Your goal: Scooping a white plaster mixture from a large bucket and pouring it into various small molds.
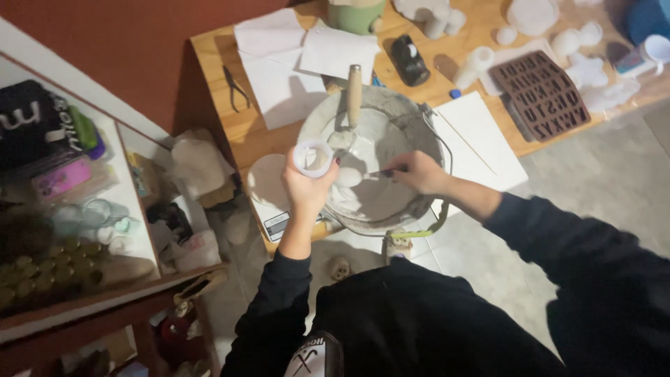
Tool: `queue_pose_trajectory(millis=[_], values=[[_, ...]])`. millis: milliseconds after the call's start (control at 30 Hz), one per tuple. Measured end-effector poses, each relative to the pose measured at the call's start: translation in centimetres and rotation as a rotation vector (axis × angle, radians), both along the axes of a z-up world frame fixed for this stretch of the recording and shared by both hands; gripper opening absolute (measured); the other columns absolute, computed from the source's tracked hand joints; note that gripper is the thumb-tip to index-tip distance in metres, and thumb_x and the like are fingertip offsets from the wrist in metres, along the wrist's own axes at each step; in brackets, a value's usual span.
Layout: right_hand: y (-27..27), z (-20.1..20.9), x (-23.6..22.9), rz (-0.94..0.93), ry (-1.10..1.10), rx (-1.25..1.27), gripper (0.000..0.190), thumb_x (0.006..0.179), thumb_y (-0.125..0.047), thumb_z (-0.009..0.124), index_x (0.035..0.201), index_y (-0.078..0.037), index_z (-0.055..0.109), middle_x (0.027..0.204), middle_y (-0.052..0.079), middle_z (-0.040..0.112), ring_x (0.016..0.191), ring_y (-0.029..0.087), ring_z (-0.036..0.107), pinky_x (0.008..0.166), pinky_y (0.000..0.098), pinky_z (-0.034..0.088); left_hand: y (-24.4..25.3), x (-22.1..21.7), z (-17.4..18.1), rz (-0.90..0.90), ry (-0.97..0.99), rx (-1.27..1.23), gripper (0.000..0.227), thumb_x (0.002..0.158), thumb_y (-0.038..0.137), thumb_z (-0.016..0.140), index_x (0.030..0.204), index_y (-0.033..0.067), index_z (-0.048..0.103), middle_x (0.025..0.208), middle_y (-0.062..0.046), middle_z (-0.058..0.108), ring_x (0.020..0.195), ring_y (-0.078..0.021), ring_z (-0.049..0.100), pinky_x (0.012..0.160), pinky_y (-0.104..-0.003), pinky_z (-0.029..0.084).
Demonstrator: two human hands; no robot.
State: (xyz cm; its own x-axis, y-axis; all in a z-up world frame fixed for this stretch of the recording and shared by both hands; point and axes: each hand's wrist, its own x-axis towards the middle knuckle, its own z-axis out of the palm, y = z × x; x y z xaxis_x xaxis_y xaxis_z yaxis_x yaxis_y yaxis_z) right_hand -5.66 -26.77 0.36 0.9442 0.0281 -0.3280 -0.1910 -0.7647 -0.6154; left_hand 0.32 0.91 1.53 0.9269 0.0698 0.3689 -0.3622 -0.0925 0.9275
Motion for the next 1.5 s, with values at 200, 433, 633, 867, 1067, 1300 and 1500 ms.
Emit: queue_pose_trajectory(millis=[200,433,633,867,1067,1300,1500], values=[[-3.6,9.0,-2.7,-0.040,-0.208,0.152,0.030,0.087,-0.006,0.067,0.116,-0.004,0.075,0.099,0.009,0.079,0.088,0.014,0.070,0.081,0.0311,0.057,0.2,1.0,3.4,-0.083,0.013,0.018,0.048,0.072,0.015,0.091,0.112,0.0027,0.067,0.101,-0.009,0.077,0.094,-0.0162,0.074,0.085,-0.033,0.059],[-1.3,24.5,-6.2,-0.064,-0.473,-0.014,0.025,0.092,-0.005,0.068,0.117,-0.002,0.074,0.101,0.009,0.077,0.091,0.014,0.071,0.082,0.0301,0.057,-2.1,1.0,5.4,-0.288,-0.012,0.031,0.047,0.073,0.014,0.090,0.112,0.0019,0.067,0.101,-0.010,0.076,0.094,-0.0171,0.074,0.085,-0.033,0.059],[2.6,29.8,-7.9,0.021,-0.789,-0.326,0.023,0.092,-0.006,0.073,0.115,-0.006,0.075,0.092,0.010,0.070,0.078,0.023,0.066,0.075,0.0354,0.051,-4.6,-0.5,8.7,-0.329,0.004,0.101,0.049,0.068,0.015,0.092,0.110,0.0035,0.068,0.098,-0.010,0.078,0.091,-0.0192,0.076,0.082,-0.034,0.060],[5.4,27.4,-9.7,0.165,-1.185,-0.666,0.027,0.086,0.004,0.076,0.112,-0.006,0.073,0.095,0.004,0.065,0.084,0.024,0.060,0.077,0.0390,0.039,-4.5,-1.7,12.0,-0.410,-0.173,0.025,0.049,0.072,0.013,0.089,0.114,0.0038,0.066,0.102,-0.010,0.076,0.094,-0.0211,0.076,0.084,-0.034,0.060],[5.5,26.6,-10.5,0.172,-1.343,-0.782,0.029,0.088,0.005,0.080,0.115,-0.004,0.074,0.102,0.004,0.069,0.081,0.021,0.058,0.076,0.0369,0.038,-4.3,-2.4,13.5,-0.401,-0.061,0.076,0.046,0.072,0.016,0.090,0.111,0.0050,0.067,0.096,-0.009,0.077,0.088,-0.0198,0.077,0.080,-0.034,0.060],[5.5,26.1,-10.7,0.218,-1.369,-0.824,0.028,0.088,0.000,0.083,0.115,-0.003,0.074,0.101,0.006,0.068,0.079,0.020,0.058,0.078,0.0364,0.039,-4.5,-2.7,13.4,-0.406,-0.088,0.052,0.048,0.073,0.015,0.088,0.114,0.0049,0.066,0.098,-0.008,0.077,0.090,-0.0191,0.076,0.081,-0.033,0.060],[5.8,25.7,-10.6,0.240,-1.367,-0.824,0.020,0.090,-0.005,0.082,0.108,-0.005,0.074,0.099,0.003,0.069,0.077,0.018,0.056,0.075,0.0352,0.037,-4.2,-2.8,13.2,-0.424,-0.064,0.044,0.044,0.075,0.015,0.089,0.112,0.0049,0.068,0.098,-0.007,0.077,0.090,-0.0161,0.077,0.082,-0.031,0.060]])
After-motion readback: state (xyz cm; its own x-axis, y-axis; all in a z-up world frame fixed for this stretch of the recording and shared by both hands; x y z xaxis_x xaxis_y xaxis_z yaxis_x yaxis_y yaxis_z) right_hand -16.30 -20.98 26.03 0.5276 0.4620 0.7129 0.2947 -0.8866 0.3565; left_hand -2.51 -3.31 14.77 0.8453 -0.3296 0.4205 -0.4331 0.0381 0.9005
